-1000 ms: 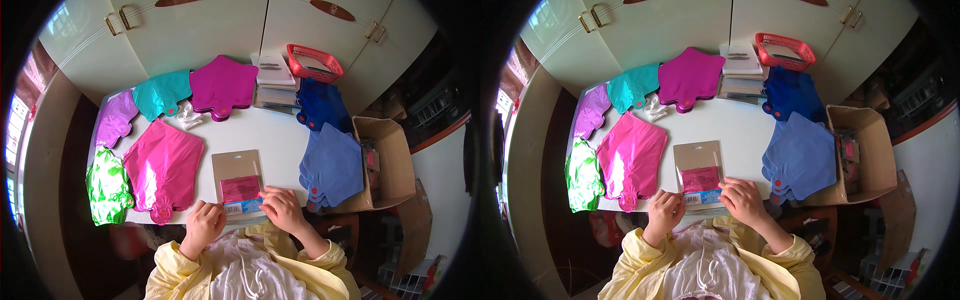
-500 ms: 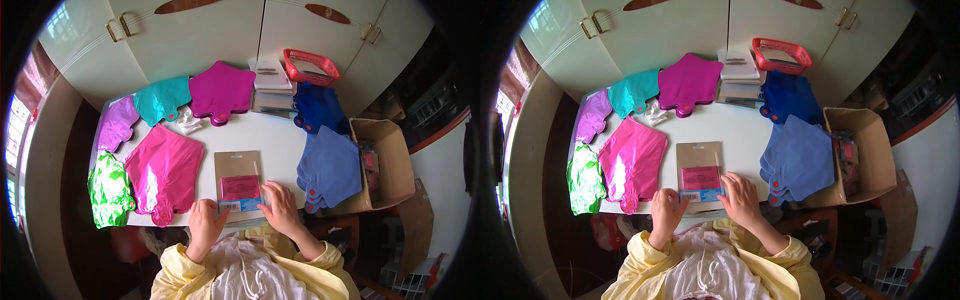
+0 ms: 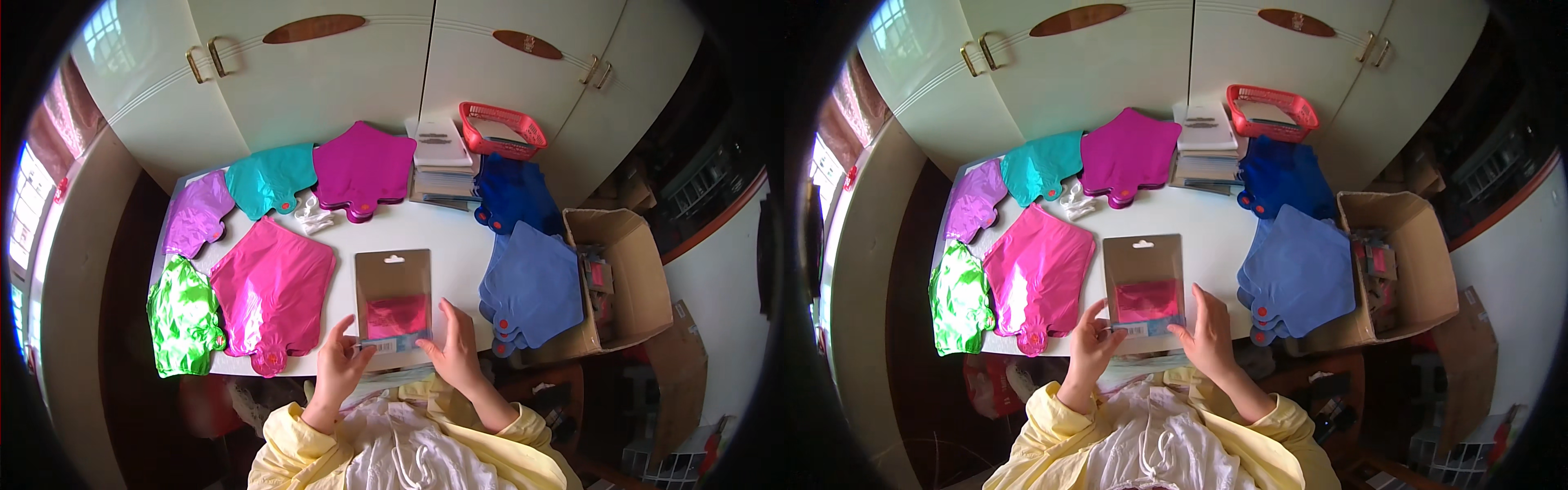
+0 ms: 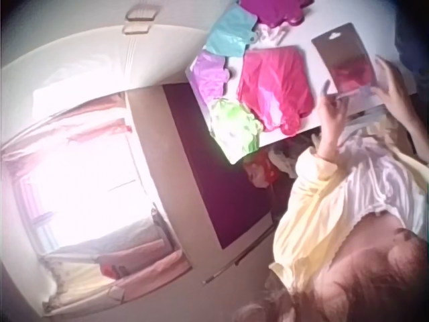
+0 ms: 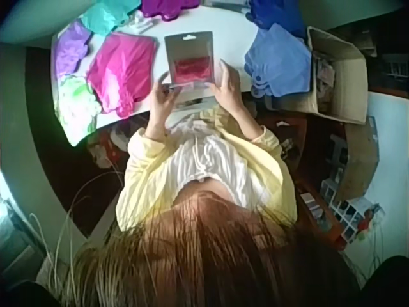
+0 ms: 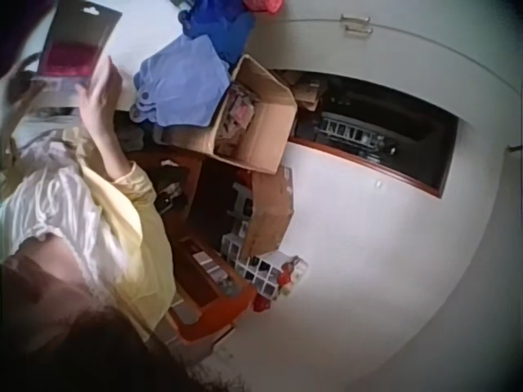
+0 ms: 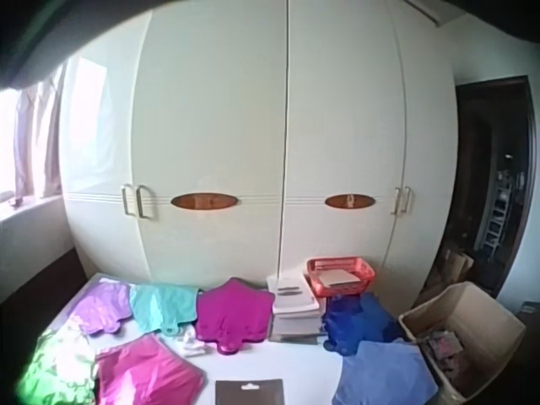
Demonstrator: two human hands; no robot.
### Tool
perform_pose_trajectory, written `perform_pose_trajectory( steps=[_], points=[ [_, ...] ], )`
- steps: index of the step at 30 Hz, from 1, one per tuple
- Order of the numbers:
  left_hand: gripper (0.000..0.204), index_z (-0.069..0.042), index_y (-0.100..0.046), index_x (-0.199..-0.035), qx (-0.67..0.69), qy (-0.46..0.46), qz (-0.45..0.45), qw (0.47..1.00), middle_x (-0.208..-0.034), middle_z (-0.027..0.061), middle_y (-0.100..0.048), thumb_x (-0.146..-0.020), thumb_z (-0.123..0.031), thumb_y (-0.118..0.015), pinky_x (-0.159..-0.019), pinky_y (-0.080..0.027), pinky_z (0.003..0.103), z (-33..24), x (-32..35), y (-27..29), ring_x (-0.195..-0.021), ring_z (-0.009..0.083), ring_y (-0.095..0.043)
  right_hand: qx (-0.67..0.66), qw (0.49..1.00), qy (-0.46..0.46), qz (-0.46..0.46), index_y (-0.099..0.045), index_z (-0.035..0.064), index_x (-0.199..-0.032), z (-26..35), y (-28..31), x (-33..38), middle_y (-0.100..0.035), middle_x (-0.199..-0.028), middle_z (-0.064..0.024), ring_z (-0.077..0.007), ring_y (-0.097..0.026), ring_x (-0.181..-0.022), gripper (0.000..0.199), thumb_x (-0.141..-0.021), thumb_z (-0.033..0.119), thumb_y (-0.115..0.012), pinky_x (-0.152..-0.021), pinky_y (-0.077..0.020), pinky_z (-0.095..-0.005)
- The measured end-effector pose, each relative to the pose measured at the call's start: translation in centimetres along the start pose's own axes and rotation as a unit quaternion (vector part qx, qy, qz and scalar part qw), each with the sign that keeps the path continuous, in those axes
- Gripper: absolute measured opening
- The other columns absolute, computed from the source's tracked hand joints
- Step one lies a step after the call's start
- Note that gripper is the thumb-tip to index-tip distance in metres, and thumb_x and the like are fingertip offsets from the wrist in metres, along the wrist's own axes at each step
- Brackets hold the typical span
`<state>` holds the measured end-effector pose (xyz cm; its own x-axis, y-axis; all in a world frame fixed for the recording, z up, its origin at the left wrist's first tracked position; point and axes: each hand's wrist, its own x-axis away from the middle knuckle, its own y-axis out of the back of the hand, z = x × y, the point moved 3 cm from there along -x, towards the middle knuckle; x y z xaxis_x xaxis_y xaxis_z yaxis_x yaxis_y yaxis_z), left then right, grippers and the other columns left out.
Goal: Folding foil balloons and placing them into plastic packaging.
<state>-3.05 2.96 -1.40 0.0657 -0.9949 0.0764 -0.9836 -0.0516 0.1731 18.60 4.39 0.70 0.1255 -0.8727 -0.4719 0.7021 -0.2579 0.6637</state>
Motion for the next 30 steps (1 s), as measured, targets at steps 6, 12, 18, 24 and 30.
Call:
perform_pose_trajectory(
  steps=[6,12,18,24,30],
  points=[
    [0.023,0.004,-0.06,-0.11,0.181,-0.024,-0.044,0.982,-0.088,0.0017,-0.064,-0.087,0.003,-0.062,-0.066,-0.045,0.019,-1.1,0.6,0.1,-0.072,0.0048,-0.055,-0.495,0.851,-0.16,0.078,-0.004,0.0108,-0.146,-0.4,-1.8,1.8,-0.044,-0.13,-0.0158,-0.0209,-0.052,-0.112,0.1,-0.075,0.0,-0.075,-0.094,-0.0457,-0.0371],
    [0.02,0.002,-0.06,-0.107,0.252,-0.064,-0.107,0.96,-0.088,0.0011,-0.063,-0.087,0.0,-0.063,-0.065,-0.043,0.017,-1.3,1.1,0.4,-0.076,0.0051,-0.056,-0.58,0.774,-0.231,0.104,0.013,0.0209,-0.146,2.0,-1.6,2.5,-0.037,-0.137,-0.0171,-0.023,-0.05,-0.117,0.115,-0.074,-0.007,-0.073,-0.091,-0.0486,-0.0373],
    [0.017,-0.002,-0.06,-0.103,0.272,-0.073,-0.114,0.953,-0.085,-0.0023,-0.061,-0.086,-0.001,-0.064,-0.056,-0.033,0.014,-1.2,1.4,0.1,-0.069,0.0017,-0.052,-0.575,0.769,-0.27,0.066,-0.044,0.0016,-0.119,2.7,-1.8,3.1,-0.064,-0.1,-0.0091,-0.0143,-0.064,-0.086,0.041,-0.084,-0.001,-0.066,-0.078,-0.0531,-0.0282],
    [0.012,-0.002,-0.059,-0.093,0.271,-0.002,0.023,0.962,-0.086,-0.0008,-0.064,-0.084,0.0,-0.067,-0.065,-0.042,0.018,-1.7,1.3,-0.5,-0.075,0.002,-0.054,-0.534,0.79,-0.292,0.071,-0.059,0.0011,-0.092,2.4,-1.2,3.1,-0.066,-0.085,-0.0068,-0.012,-0.065,-0.073,0.01,-0.089,0.008,-0.064,-0.068,-0.0538,-0.0254],
    [0.006,-0.001,-0.063,-0.087,0.268,0.026,0.011,0.963,-0.078,-0.0034,-0.063,-0.084,-0.002,-0.069,-0.058,-0.039,0.017,-1.3,1.5,-0.4,-0.067,0.0003,-0.05,-0.503,0.817,-0.277,0.056,-0.059,-0.0011,-0.087,2.6,-0.8,3.1,-0.066,-0.079,-0.0068,-0.0128,-0.067,-0.068,0.015,-0.092,0.013,-0.061,-0.06,-0.0537,-0.024]
  ],
)
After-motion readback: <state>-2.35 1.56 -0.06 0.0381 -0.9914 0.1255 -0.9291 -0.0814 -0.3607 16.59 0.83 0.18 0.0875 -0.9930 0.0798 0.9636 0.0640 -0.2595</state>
